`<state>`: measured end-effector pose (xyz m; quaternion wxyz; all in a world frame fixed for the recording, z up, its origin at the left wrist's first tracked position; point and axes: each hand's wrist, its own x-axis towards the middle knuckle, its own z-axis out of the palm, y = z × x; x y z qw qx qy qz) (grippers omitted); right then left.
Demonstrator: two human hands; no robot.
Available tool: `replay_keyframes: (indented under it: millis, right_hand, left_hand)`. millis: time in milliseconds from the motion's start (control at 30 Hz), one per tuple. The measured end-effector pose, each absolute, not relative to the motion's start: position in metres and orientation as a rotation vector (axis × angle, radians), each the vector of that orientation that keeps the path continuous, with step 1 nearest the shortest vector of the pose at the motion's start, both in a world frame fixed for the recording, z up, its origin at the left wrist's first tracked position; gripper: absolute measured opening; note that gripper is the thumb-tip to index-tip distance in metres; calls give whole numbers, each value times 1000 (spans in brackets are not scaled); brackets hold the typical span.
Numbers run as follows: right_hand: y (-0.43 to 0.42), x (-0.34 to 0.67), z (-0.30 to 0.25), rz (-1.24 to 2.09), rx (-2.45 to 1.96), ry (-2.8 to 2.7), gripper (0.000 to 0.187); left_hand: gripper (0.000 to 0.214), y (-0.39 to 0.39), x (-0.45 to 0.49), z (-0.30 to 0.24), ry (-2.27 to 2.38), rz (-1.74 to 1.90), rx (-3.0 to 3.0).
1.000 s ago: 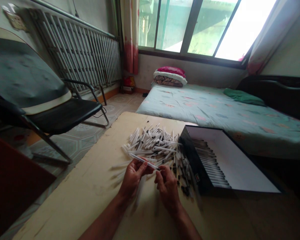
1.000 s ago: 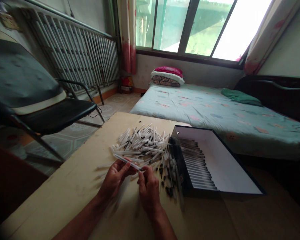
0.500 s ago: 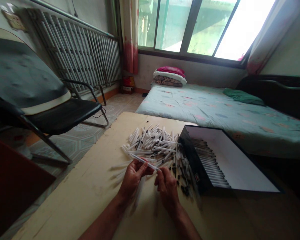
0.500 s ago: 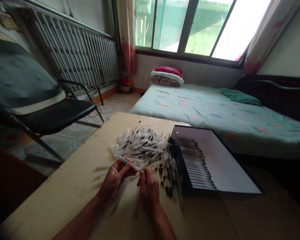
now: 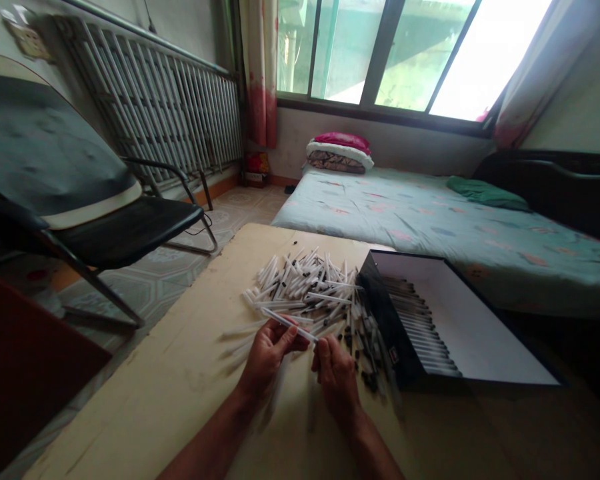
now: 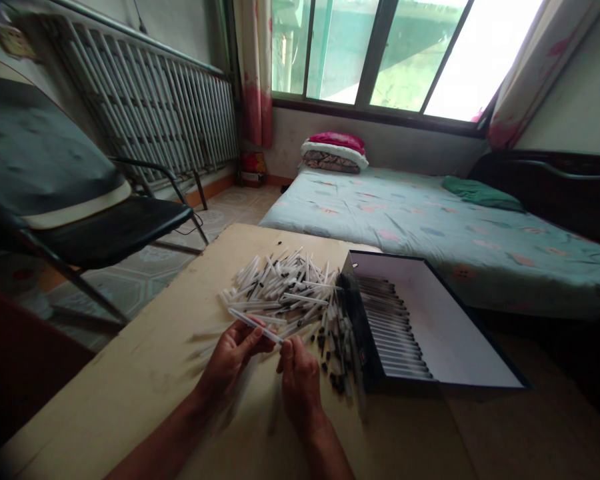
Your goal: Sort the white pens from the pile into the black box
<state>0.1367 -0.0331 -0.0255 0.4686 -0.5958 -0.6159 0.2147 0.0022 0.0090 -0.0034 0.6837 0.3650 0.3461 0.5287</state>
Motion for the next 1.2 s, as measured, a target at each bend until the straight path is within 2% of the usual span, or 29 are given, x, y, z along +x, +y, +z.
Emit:
replay_keyframes:
  millis: [167,333,533,1000,1167,1200]
  right_hand:
    - [-34,137,-24,516,-1409,-1525,18]
    - [-34,138,-27,489,-1471,-1535,33]
    - [-34,137,-24,508,-1413,-1538,19]
    - [-37,137,-22,536,-1466,-1542,34]
    - [-36,135,-19,358,-1416,-1537,21]
    - [-35,134,-19,318,-1394,-1551,26]
  left_hand:
    - [25,9,2,-3,796,1199,803]
    - [24,9,2,-2,767,1175,831]
    - [24,9,2,-2,794,1210,790]
    - [25,10,1,-3,764,1172,843]
    - [23,7,4,1,774,1196,909]
    - [22,7,5,0,773,1197,940]
